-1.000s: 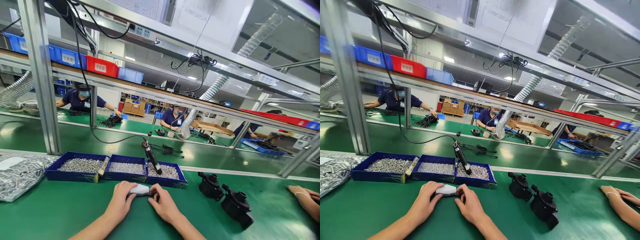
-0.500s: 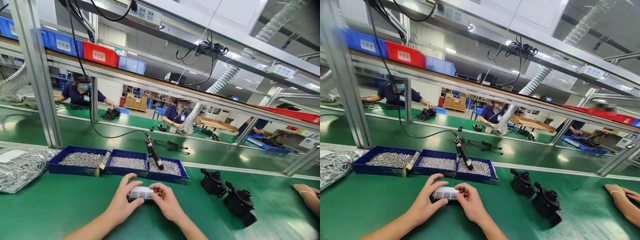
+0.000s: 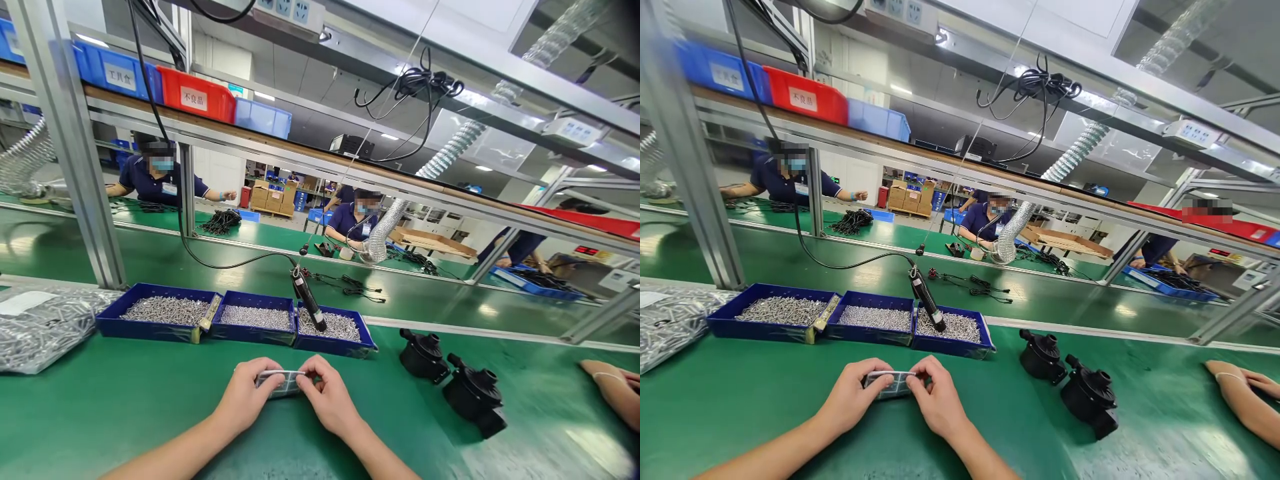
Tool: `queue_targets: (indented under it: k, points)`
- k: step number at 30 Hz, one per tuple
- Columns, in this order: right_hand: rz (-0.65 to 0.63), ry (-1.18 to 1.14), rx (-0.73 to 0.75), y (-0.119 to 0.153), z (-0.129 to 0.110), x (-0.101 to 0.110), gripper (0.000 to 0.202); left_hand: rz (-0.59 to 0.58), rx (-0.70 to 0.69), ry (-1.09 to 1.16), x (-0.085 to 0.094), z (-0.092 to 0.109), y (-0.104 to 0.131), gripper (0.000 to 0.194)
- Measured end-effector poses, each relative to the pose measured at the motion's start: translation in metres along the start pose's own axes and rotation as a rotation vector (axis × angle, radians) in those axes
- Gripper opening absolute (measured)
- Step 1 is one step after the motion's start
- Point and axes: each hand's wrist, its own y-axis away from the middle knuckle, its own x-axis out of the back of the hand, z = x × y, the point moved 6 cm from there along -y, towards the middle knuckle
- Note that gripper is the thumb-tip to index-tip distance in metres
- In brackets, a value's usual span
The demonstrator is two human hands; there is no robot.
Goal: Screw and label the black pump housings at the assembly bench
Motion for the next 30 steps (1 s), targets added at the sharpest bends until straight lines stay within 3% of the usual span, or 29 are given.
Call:
queue_targets:
  k: [14, 20, 25, 28, 30]
  points:
    - [0.066, 0.148, 0.229, 0.003, -0.01, 0.008, 0.01, 0.01, 0.026, 0.007, 0.001, 0.005, 0.002, 0.04]
    - [0.083, 0.192, 0.423, 0.008, -0.021, 0.016, 0.014, 0.013, 0.068, 0.027, 0.0, 0.003, 0.001, 0.042]
    - [0.138, 0.154, 0.476, 0.012, -0.033, 0.018, 0.014, 0.026, 0.058, 0.014, -0.001, 0.003, 0.002, 0.045]
    - [0.101, 0.085, 0.408, 0.011, -0.033, 0.009, 0.054, 0.012, -0.01, -0.001, -0.005, 0.006, 0.004, 0.042]
    - [0.082, 0.041, 0.351, 0.011, -0.03, 0.004, 0.068, -0.002, -0.028, 0.011, -0.007, 0.006, 0.005, 0.04]
